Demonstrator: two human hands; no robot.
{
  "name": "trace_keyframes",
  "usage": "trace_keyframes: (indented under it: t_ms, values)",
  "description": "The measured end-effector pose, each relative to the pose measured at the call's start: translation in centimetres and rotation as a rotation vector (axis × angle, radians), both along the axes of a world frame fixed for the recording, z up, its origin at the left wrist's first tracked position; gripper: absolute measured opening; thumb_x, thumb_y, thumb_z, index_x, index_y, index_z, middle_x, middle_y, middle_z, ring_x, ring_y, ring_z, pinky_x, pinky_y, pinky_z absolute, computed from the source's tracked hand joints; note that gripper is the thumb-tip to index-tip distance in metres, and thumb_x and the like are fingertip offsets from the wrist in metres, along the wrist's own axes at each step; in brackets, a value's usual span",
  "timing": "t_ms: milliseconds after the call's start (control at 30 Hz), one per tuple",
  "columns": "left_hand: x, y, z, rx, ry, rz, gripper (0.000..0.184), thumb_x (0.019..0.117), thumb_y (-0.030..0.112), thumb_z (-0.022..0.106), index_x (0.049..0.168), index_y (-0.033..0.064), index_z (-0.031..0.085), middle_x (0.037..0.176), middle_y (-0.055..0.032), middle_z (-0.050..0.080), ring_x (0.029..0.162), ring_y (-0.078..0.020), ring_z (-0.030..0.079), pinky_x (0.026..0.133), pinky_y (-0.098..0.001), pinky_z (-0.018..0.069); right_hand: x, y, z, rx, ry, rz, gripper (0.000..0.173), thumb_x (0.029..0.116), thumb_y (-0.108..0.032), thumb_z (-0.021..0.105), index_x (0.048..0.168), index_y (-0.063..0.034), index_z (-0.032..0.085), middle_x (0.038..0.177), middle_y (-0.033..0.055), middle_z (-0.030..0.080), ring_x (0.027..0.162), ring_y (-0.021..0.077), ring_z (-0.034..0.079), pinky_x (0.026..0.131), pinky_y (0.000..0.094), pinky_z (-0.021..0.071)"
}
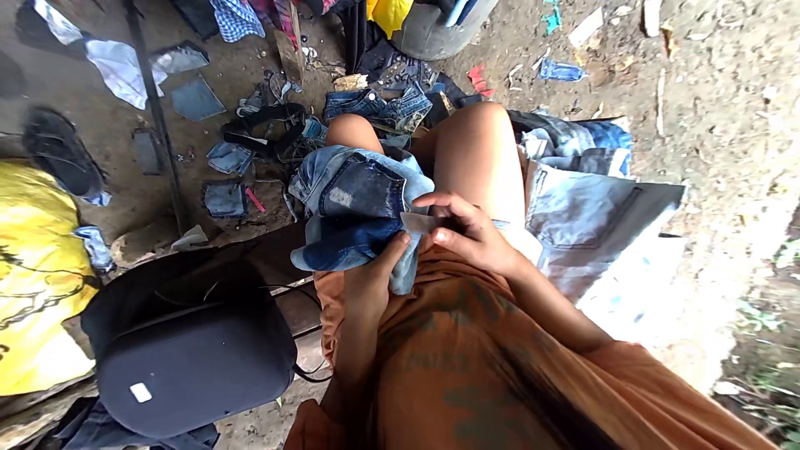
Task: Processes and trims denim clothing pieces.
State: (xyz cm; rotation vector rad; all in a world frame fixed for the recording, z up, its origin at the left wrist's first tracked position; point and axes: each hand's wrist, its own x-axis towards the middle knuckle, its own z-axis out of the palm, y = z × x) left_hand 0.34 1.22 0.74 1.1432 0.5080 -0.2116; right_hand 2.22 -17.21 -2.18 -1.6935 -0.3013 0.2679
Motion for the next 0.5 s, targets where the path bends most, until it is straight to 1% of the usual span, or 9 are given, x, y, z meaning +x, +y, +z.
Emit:
trace_keyframes:
  t_ms: [67,133,233,267,300,367,400,433,500]
  values:
    - [0.0,0.0,0.1,0.014,-0.008,-0.012,0.029,0.0785,-0.011,0.072,0.101,0.0074,0.071,0.089,-0.0003,0.075,0.085,-0.0086,0.072,0.082,-0.0293,0.0613,-0.6,-0.1,0.2,-0.110,-0.140,-0.002,0.045,0.1027,-0.037,0.059,0.138,-0.0087,0.057,0.091,0.0010,0.060,0.076,0.0040,0.058,0.067,0.0230,0.0541]
    - [-0.1,-0.1,0.1,0.033,-0.034,-0.028,0.031,0.0777,-0.011,0.072,0.100,0.0098,0.072,0.089,0.0019,0.075,0.085,-0.0069,0.072,0.082,-0.0283,0.0612,-1.1,0.3,0.3,-0.209,-0.218,-0.018,0.044,0.1030,-0.036,0.059,0.139,-0.0122,0.058,0.097,0.0059,0.063,0.080,0.0101,0.061,0.069,0.0287,0.0551]
    - [-0.2,0.1,0.0,0.053,-0.071,-0.077,0.031,0.0790,-0.008,0.075,0.105,0.0078,0.071,0.093,-0.0005,0.075,0.089,-0.0092,0.072,0.085,-0.0308,0.0610,-1.1,0.9,-0.1,-0.275,-0.270,-0.098,0.039,0.1046,-0.037,0.056,0.137,-0.0184,0.064,0.094,0.0052,0.062,0.074,0.0107,0.060,0.061,0.0293,0.0531]
    - [-0.3,0.1,0.1,0.069,-0.063,-0.082,0.030,0.0791,-0.007,0.074,0.106,0.0075,0.071,0.092,-0.0004,0.075,0.088,-0.0091,0.072,0.085,-0.0304,0.0609,-0.9,1.2,-0.1,-0.258,-0.277,-0.127,0.037,0.1052,-0.036,0.055,0.134,-0.0173,0.067,0.092,0.0047,0.062,0.073,0.0099,0.060,0.061,0.0286,0.0526]
    - [-0.4,0.1,0.2,0.090,-0.050,-0.081,0.029,0.0791,-0.006,0.074,0.105,0.0072,0.070,0.091,0.0001,0.074,0.087,-0.0085,0.072,0.084,-0.0298,0.0610,-0.8,1.6,-0.2,-0.203,-0.255,-0.149,0.035,0.1058,-0.034,0.054,0.130,-0.0140,0.070,0.092,0.0042,0.064,0.074,0.0082,0.061,0.063,0.0266,0.0528]
    - [-0.5,0.1,0.3,0.121,-0.021,-0.072,0.031,0.0790,-0.005,0.075,0.107,0.0064,0.069,0.092,0.0001,0.074,0.088,-0.0083,0.071,0.084,-0.0297,0.0611,-0.4,2.3,0.1,-0.019,-0.098,-0.154,0.034,0.1078,-0.028,0.050,0.122,-0.0063,0.072,0.093,0.0011,0.067,0.078,0.0022,0.060,0.069,0.0201,0.0517]
    - [-0.4,0.0,0.3,0.116,-0.001,-0.055,0.032,0.0791,-0.005,0.074,0.109,0.0056,0.069,0.093,-0.0010,0.074,0.089,-0.0093,0.071,0.084,-0.0303,0.0612,-0.1,2.4,0.4,0.060,0.014,-0.134,0.033,0.1079,-0.026,0.049,0.120,-0.0058,0.071,0.091,-0.0023,0.067,0.074,-0.0010,0.057,0.066,0.0169,0.0498]
    - [-0.2,0.0,0.4,0.101,0.017,-0.033,0.033,0.0790,-0.006,0.074,0.109,0.0052,0.068,0.093,-0.0019,0.074,0.089,-0.0101,0.072,0.084,-0.0308,0.0613,0.4,2.3,0.7,0.132,0.146,-0.101,0.031,0.1076,-0.025,0.049,0.119,-0.0073,0.071,0.085,-0.0059,0.064,0.067,-0.0031,0.053,0.061,0.0145,0.0461]
    - [-0.1,0.0,0.4,0.057,0.024,0.002,0.033,0.0796,-0.007,0.073,0.110,0.0049,0.068,0.094,-0.0034,0.074,0.089,-0.0116,0.072,0.084,-0.0319,0.0612,1.4,1.7,1.2,0.211,0.355,-0.044,0.029,0.1073,-0.027,0.046,0.114,-0.0113,0.070,0.071,-0.0093,0.056,0.054,-0.0036,0.043,0.049,0.0129,0.0368]
